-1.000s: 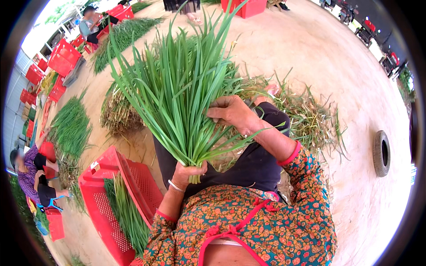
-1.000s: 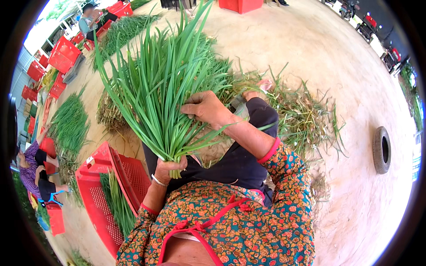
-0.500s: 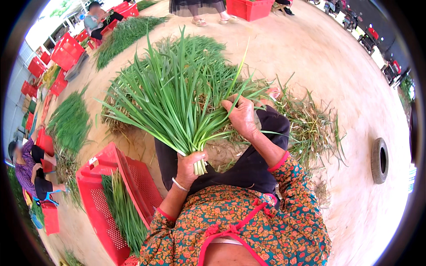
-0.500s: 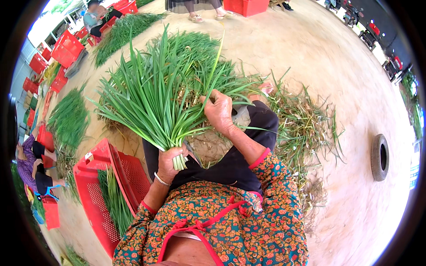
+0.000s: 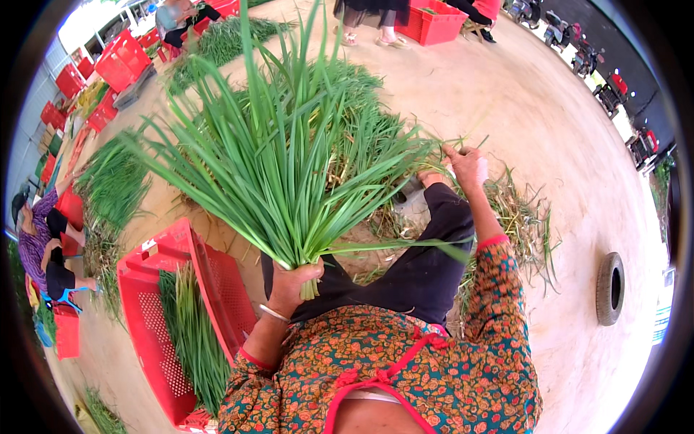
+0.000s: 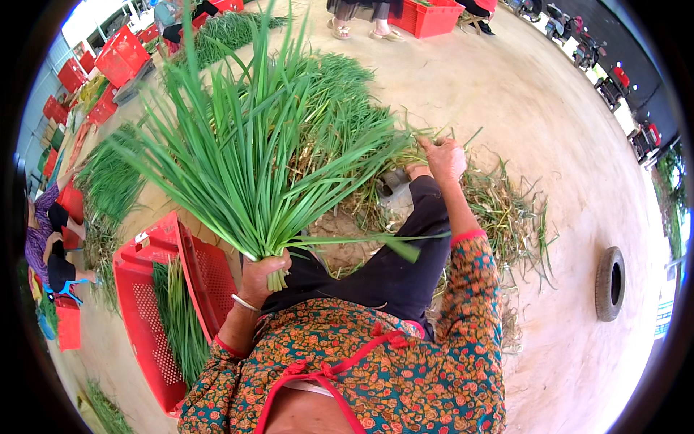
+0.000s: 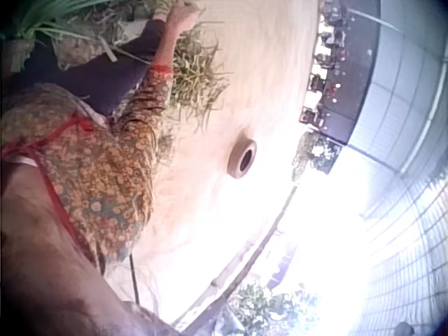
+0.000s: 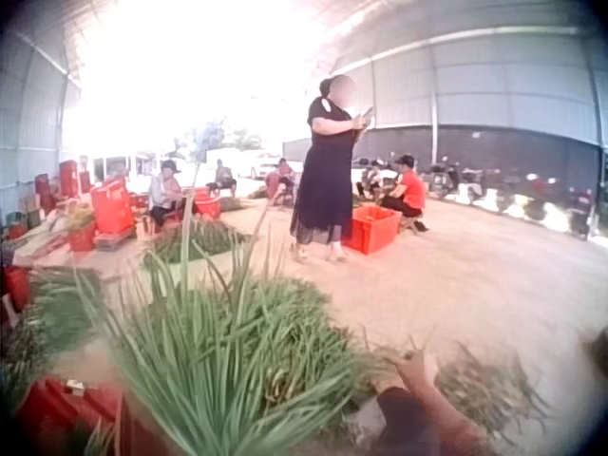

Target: The person holds a bunch of green onions, removes dry or yellowed leaves by hand, and places the cleaned bunch into a red plastic crate.

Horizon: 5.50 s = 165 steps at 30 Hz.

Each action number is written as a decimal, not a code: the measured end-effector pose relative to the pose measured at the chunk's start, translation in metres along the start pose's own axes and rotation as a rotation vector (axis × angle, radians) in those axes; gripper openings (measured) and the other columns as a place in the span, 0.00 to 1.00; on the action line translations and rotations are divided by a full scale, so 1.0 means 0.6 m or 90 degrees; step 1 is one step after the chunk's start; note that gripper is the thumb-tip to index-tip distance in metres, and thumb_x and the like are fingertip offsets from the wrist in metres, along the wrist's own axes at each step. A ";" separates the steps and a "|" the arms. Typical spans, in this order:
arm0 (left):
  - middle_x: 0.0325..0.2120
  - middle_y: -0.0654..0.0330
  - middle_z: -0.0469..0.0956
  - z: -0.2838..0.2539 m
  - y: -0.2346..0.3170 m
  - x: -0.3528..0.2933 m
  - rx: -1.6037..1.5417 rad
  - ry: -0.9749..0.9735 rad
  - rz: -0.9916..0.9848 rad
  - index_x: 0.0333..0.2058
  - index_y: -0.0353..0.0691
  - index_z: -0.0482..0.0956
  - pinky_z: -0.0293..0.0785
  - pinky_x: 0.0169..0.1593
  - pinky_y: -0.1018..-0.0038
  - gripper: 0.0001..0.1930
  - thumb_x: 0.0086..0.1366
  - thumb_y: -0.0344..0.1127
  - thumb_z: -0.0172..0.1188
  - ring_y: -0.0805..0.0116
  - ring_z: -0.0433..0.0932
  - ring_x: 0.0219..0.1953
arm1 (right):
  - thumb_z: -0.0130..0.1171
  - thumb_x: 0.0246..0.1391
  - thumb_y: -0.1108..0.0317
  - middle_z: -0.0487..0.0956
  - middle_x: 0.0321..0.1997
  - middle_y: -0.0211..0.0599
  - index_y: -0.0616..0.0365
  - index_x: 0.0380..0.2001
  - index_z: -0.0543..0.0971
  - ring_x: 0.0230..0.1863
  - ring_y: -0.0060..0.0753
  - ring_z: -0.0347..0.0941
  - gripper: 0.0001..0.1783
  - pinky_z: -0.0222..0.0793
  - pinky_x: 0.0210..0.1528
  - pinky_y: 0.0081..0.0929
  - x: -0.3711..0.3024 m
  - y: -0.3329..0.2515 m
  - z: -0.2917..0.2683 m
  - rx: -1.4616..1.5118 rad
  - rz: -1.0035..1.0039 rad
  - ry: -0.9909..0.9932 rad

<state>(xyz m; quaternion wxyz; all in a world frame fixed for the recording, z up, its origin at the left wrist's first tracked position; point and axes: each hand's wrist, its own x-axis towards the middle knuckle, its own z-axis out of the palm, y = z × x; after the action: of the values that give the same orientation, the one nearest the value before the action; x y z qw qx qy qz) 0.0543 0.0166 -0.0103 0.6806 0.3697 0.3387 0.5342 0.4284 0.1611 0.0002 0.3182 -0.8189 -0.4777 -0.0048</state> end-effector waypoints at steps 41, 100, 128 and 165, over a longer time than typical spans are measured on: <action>0.19 0.56 0.72 -0.016 0.001 -0.002 0.000 -0.071 -0.084 0.36 0.30 0.72 0.67 0.24 0.74 0.20 0.39 0.27 0.60 0.66 0.70 0.19 | 0.54 0.51 0.70 0.78 0.23 0.40 0.63 0.38 0.78 0.23 0.22 0.71 0.12 0.69 0.28 0.23 -0.080 -0.220 -0.176 0.459 -0.326 -0.248; 0.21 0.58 0.75 0.011 0.014 0.028 0.091 -0.102 -0.138 0.35 0.32 0.75 0.69 0.22 0.77 0.17 0.41 0.17 0.60 0.71 0.73 0.19 | 0.56 0.34 0.75 0.67 0.27 0.35 0.57 0.26 0.69 0.30 0.39 0.72 0.11 0.71 0.27 0.36 -0.064 -0.254 -0.119 0.077 -0.916 -0.128; 0.22 0.59 0.75 0.035 0.058 0.096 0.191 -0.118 -0.194 0.35 0.32 0.74 0.71 0.21 0.77 0.16 0.44 0.17 0.60 0.71 0.74 0.18 | 0.57 0.47 0.73 0.71 0.30 0.43 0.59 0.35 0.75 0.33 0.49 0.70 0.09 0.67 0.34 0.39 -0.089 -0.197 -0.048 0.282 -0.540 -0.071; 0.51 0.44 0.66 0.146 0.035 0.164 1.429 -0.143 0.502 0.54 0.25 0.59 0.76 0.32 0.70 0.32 0.48 0.25 0.56 0.59 0.77 0.31 | 0.62 0.50 0.66 0.79 0.38 0.35 0.55 0.38 0.75 0.39 0.31 0.75 0.12 0.73 0.47 0.34 -0.217 -0.201 0.093 1.528 0.514 -0.529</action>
<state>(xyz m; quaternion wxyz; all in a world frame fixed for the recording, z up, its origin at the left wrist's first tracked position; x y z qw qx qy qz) 0.1394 0.1037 0.0448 -0.2076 0.8812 0.4178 0.0768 0.2464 0.1299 -0.0228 0.6486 -0.0573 0.0277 0.7585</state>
